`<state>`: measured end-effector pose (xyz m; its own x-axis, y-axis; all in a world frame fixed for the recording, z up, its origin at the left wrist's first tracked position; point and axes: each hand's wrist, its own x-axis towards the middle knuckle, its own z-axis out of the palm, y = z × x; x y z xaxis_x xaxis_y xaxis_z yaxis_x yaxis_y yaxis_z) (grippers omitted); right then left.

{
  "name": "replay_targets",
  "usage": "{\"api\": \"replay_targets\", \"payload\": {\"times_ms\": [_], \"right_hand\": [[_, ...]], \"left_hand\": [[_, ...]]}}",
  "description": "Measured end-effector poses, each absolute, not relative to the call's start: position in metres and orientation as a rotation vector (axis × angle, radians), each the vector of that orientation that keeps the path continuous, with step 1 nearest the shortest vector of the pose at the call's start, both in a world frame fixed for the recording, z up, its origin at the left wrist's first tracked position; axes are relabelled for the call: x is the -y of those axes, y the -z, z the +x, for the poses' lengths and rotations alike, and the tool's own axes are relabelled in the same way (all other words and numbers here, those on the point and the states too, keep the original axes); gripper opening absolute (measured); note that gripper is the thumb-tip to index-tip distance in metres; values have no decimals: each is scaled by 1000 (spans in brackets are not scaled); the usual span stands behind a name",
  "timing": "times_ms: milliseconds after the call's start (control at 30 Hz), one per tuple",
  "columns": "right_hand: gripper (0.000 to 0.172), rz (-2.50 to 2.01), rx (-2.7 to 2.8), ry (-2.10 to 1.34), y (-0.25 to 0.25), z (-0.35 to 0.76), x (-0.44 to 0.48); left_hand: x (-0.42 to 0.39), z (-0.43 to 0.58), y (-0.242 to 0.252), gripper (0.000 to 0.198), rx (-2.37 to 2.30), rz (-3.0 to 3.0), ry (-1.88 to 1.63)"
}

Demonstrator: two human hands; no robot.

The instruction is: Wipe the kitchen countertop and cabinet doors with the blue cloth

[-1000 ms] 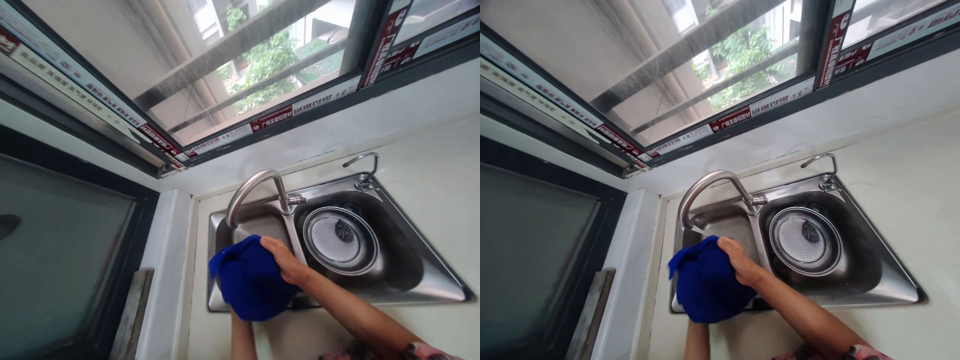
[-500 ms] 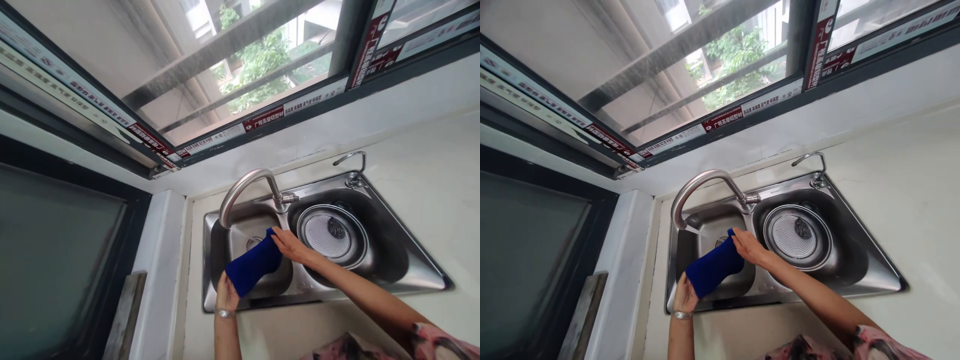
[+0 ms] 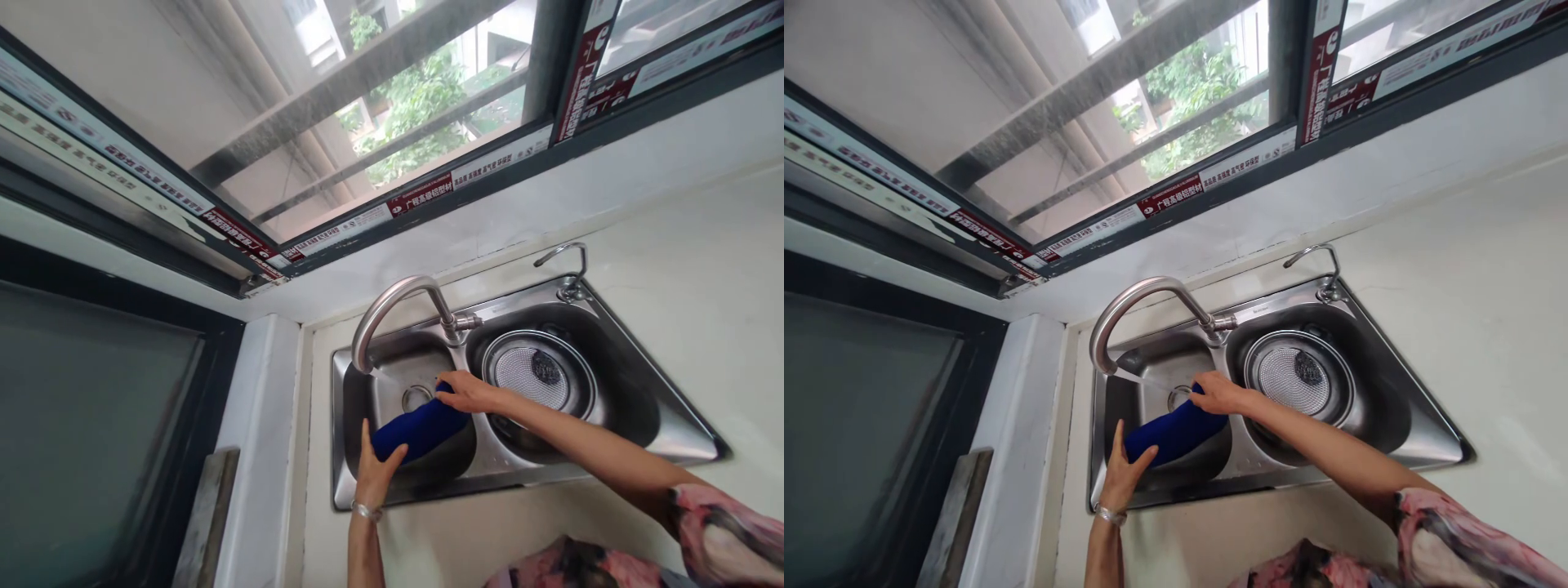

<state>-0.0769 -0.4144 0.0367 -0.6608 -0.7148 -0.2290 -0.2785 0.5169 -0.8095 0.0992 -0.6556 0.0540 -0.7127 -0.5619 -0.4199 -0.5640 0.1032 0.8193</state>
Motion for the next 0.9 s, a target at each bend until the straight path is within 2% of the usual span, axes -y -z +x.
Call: {"api": "replay_targets", "payload": {"times_ms": [33,100,167,200,233,300,400,467,567,667,767,900], "right_hand": [[23,-856,-2148,1034,-34,-80,412],[15,-932,-2083,993,-27,-83,410],[12,-972,-2078,978,-21,-81,410],[14,-973,-2087,989,-18,-79,412],[19,-967,-2103,1007,-16,-78,414],[30,-947,-2132,1069,-13,-77,418],[36,-839,-2069,1240,-13,-81,423],[33,-664,-1945,1416,-12,-83,423],[47,-359,-1660,1643,-8,-82,425],[63,-201,-1412,1789,-1,-76,430],[64,-77,-1372,1924,4,-75,438],[60,42,-1376,2039,3,-80,451]], "left_hand": [[656,98,-57,84,-2421,-1154,-1601],[657,94,-61,53,-2562,-1079,-1351],[657,90,-62,24,-2616,-1032,-1250],[658,88,-62,17,-2628,-1029,-1231],[659,87,-62,17,-2643,-1031,-1216],[662,86,-62,33,-2601,-1033,-1333],[668,88,-66,78,-2130,-1069,-1958],[671,90,-69,95,-1706,-1195,-2320],[668,88,-70,97,-1448,-1385,-2478],[661,80,-67,97,-1521,-1317,-2486],[659,70,-65,95,-1861,-1328,-2383],[669,62,-64,82,-2267,-1310,-2276]]}}
